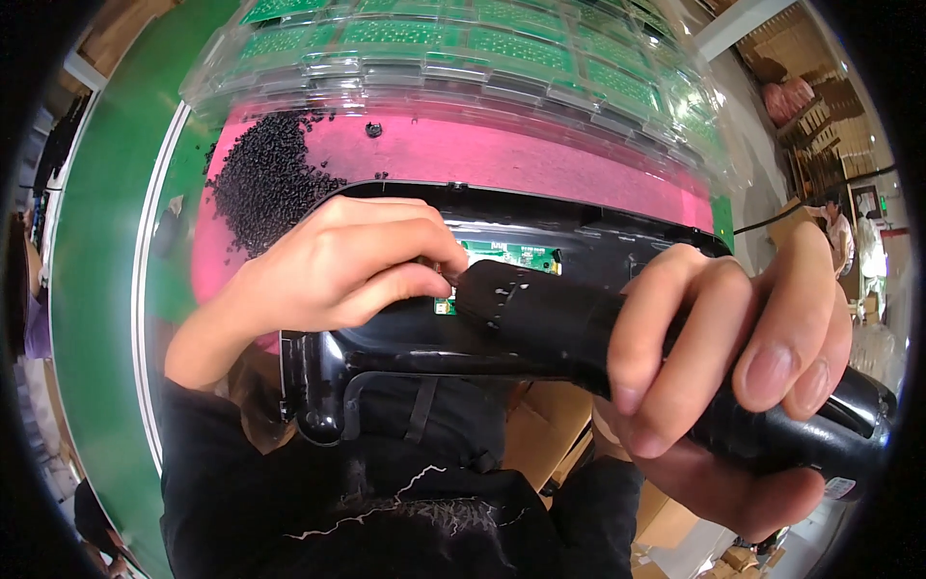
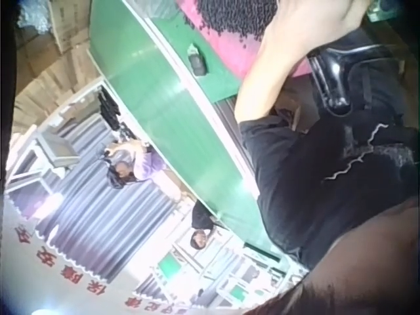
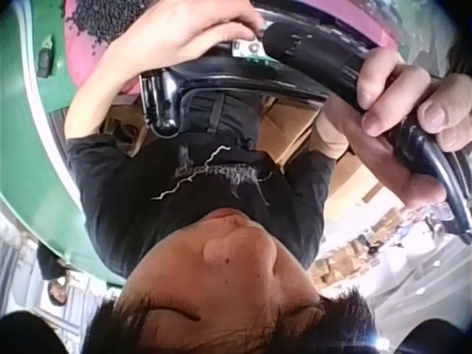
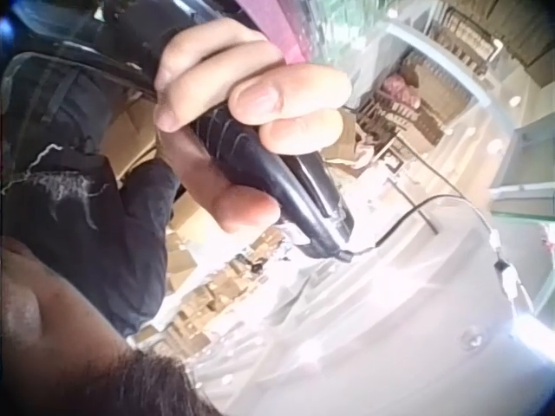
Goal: Assembling circuit boards into plastic housings using an electric screwdriver.
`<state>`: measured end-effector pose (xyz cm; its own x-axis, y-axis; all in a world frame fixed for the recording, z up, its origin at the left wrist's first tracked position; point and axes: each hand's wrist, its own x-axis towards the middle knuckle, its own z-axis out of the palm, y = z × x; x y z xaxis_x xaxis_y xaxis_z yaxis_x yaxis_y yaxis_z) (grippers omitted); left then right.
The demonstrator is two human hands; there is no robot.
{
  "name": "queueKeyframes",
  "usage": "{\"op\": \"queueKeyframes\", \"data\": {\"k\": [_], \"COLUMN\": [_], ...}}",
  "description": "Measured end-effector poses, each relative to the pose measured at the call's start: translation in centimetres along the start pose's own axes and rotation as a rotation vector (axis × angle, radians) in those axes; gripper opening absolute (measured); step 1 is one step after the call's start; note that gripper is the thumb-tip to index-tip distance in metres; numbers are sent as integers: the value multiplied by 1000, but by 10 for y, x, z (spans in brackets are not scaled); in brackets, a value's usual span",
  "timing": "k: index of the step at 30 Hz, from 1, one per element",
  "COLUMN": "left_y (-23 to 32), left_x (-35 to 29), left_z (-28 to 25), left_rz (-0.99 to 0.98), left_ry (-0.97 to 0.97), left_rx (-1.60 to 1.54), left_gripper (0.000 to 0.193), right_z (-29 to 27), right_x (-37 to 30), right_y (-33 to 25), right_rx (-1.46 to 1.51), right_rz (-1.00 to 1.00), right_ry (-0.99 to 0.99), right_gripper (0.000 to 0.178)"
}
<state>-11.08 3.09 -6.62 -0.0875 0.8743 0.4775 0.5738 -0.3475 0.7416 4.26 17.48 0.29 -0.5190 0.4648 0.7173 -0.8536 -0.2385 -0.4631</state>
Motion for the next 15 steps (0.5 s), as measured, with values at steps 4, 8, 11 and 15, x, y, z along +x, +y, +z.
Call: {"op": "queueKeyframes", "data": {"k": [4, 8, 11, 15], "left_y": [4, 8, 9, 5], "left_x": [2, 2, 5, 3], "left_z": [3, -4, -8, -2], "left_rz": [-6, -164, -309, -195], "left_ry": [-71, -123, -184, -117], "left_rx": [-171, -302, -354, -325], "left_gripper": [16, 13, 15, 13], "right_z": [-4, 0, -4, -1], "right_x": [-3, -7, -7, -6], "right_y": [9, 10, 5, 7], "right_rx": [175, 49, 128, 25], "right_rz": [-1, 2, 53, 34], "right_ry": [-90, 26, -66, -80], "right_gripper": [34, 33, 34, 35]}}
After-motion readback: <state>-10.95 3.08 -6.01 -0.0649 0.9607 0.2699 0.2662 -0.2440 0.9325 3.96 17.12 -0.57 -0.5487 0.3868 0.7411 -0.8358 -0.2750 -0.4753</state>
